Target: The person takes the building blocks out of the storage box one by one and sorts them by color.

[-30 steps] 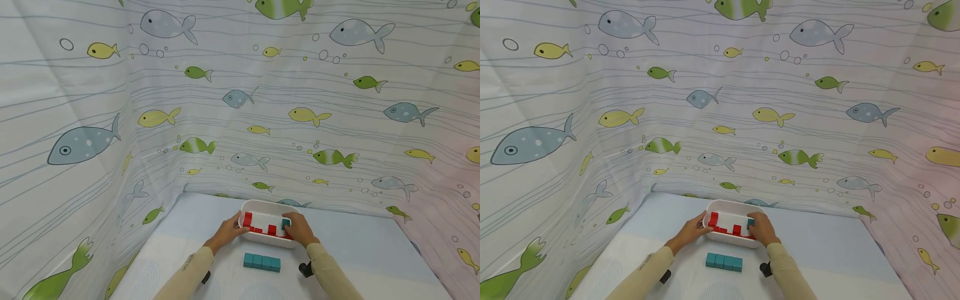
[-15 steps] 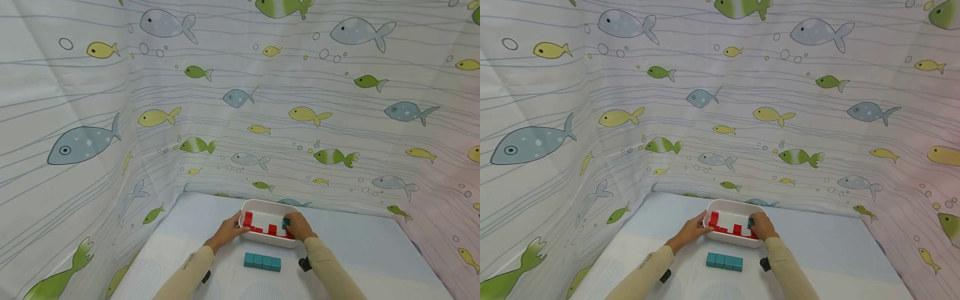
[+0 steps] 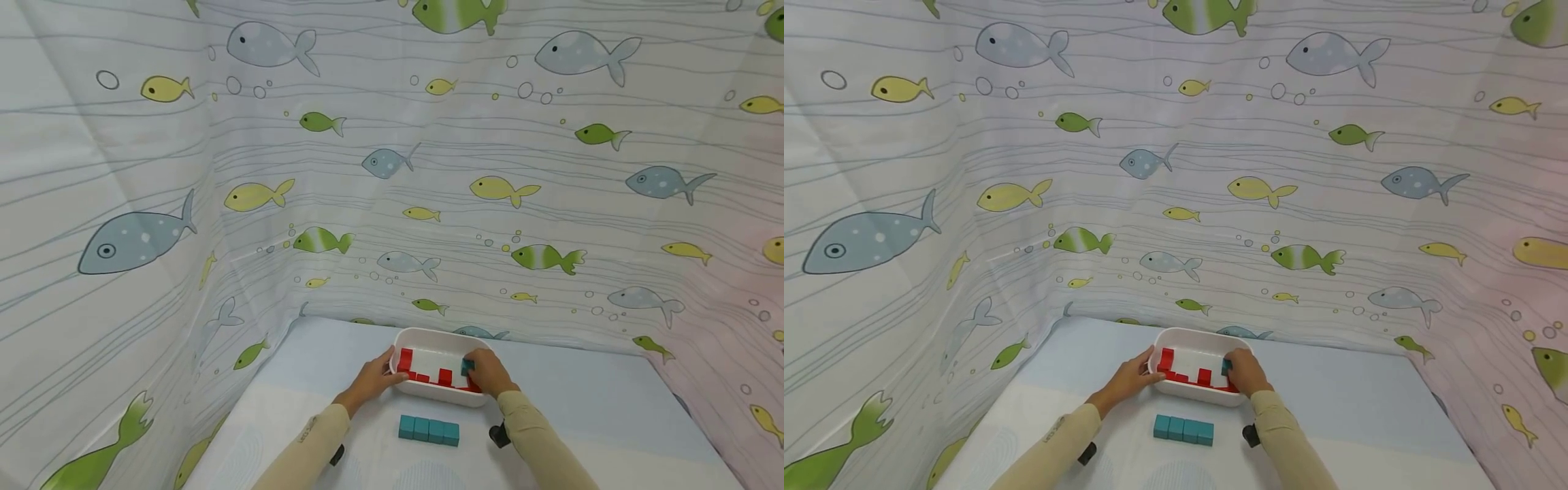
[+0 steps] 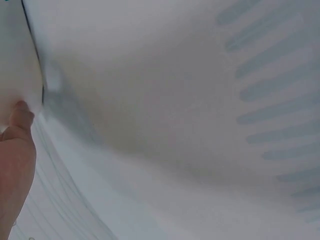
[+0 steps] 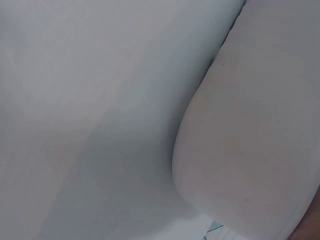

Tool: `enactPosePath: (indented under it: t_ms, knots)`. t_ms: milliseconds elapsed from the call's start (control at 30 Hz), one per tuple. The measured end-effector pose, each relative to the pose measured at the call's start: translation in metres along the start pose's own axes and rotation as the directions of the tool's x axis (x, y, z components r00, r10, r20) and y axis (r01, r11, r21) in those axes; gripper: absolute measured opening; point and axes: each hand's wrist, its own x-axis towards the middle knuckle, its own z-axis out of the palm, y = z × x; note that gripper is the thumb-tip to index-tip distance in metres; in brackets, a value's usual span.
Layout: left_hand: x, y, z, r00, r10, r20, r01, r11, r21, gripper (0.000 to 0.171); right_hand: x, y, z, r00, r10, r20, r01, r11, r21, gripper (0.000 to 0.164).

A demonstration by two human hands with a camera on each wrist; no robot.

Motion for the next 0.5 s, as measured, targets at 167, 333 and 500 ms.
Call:
enactPosePath:
  t_ms: [167, 333, 500]
  knots:
    - [0.001, -0.001, 0.001, 1.000, -0.007, -0.006, 0.007, 1.000, 0.009, 0.086, -0.004, -0.001, -0.003, 0.997, -0.040, -0.067, 0.040, 0.999, -0.002, 0.026]
    - [0.001, -0.004, 0.003, 1.000, -0.008, -0.004, 0.008, 1.000, 0.013, 0.086, -0.009, -0.006, -0.008, 0.990, -0.064, -0.123, 0.069, 0.997, 0.033, 0.028]
    - [0.001, -0.004, 0.002, 1.000, -0.007, -0.005, 0.007, 1.000, 0.003, 0.087, -0.013, -0.014, -0.020, 0.981, -0.095, -0.169, 0.105, 0.993, 0.051, 0.027]
